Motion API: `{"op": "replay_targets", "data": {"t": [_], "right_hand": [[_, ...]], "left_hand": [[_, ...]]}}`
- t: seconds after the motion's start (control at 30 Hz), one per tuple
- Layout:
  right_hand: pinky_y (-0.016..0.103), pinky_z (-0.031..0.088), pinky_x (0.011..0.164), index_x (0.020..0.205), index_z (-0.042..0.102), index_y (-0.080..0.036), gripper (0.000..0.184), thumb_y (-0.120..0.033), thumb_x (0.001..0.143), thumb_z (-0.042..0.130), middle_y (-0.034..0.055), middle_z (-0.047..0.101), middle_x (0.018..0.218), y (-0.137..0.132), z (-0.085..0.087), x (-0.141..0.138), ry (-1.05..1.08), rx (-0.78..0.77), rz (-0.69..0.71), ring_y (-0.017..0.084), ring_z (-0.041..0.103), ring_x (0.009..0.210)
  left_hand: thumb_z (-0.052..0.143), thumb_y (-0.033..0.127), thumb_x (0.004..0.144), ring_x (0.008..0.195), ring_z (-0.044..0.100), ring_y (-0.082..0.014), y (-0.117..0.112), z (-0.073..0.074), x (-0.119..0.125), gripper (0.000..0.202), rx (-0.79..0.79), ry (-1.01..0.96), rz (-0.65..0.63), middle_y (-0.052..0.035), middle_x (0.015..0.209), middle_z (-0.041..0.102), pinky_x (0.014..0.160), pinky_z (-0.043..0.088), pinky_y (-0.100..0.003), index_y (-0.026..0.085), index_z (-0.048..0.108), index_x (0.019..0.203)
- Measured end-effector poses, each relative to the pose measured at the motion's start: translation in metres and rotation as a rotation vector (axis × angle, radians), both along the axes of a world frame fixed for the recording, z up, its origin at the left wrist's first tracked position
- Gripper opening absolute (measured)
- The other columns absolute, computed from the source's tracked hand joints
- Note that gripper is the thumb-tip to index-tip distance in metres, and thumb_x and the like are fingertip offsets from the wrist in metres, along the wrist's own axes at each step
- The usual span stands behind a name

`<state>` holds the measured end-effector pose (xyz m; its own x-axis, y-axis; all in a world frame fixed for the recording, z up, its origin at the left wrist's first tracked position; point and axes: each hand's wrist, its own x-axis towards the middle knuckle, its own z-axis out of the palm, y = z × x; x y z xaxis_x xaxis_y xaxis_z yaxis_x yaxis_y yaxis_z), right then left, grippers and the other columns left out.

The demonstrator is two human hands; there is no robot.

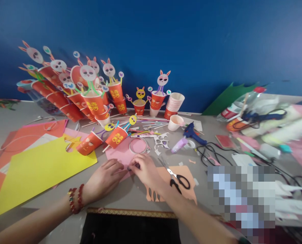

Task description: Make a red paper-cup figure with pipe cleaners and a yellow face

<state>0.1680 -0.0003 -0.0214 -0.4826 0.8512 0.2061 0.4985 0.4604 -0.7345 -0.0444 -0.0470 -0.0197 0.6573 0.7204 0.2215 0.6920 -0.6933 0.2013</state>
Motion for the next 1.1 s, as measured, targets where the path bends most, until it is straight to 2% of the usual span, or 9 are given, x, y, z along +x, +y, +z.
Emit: {"op": "replay_targets", "data": {"t": [0.23,0.63,0.83,1.1], "right_hand": [[0.034,0.045,0.082,0.078,0.068,-0.021,0.013,-0.02,0.091,0.068,0.0019,0.07,0.086,-0.0014,-0.0004,0.0,0.018,-0.004,0.001,0.02,0.062,0.087],[0.036,0.045,0.082,0.079,0.067,-0.021,0.012,-0.018,0.09,0.07,0.0026,0.071,0.087,-0.0035,-0.002,-0.0011,-0.025,0.057,-0.008,0.021,0.061,0.088],[0.038,0.046,0.083,0.079,0.068,-0.022,0.013,-0.015,0.09,0.069,0.0037,0.071,0.091,-0.0035,-0.0014,-0.002,-0.041,0.079,-0.01,0.023,0.062,0.09],[0.036,0.047,0.084,0.087,0.073,-0.023,0.015,-0.011,0.091,0.065,0.0036,0.072,0.094,-0.0023,0.0014,0.0019,-0.076,0.083,0.047,0.022,0.063,0.093]], "left_hand": [[0.053,0.016,0.095,0.097,0.057,-0.0238,-0.0008,-0.0001,0.0008,0.019,0.02,0.003,0.016,-0.0077,0.102,0.065,0.086,0.051,-0.039,0.02,0.065,0.11],[0.053,0.016,0.096,0.095,0.058,-0.0236,-0.0003,-0.0007,0.0019,0.017,0.019,-0.012,0.011,-0.0078,0.101,0.065,0.084,0.051,-0.039,0.019,0.065,0.108],[0.056,0.015,0.094,0.096,0.057,-0.0251,-0.0003,-0.003,0.0031,0.028,0.043,0.046,0.003,-0.0078,0.104,0.065,0.084,0.051,-0.04,0.021,0.061,0.121],[0.056,0.017,0.095,0.097,0.056,-0.0252,0.0008,-0.0041,0.0052,0.026,0.028,0.07,0.008,-0.0069,0.105,0.064,0.086,0.049,-0.04,0.021,0.062,0.12]]}}
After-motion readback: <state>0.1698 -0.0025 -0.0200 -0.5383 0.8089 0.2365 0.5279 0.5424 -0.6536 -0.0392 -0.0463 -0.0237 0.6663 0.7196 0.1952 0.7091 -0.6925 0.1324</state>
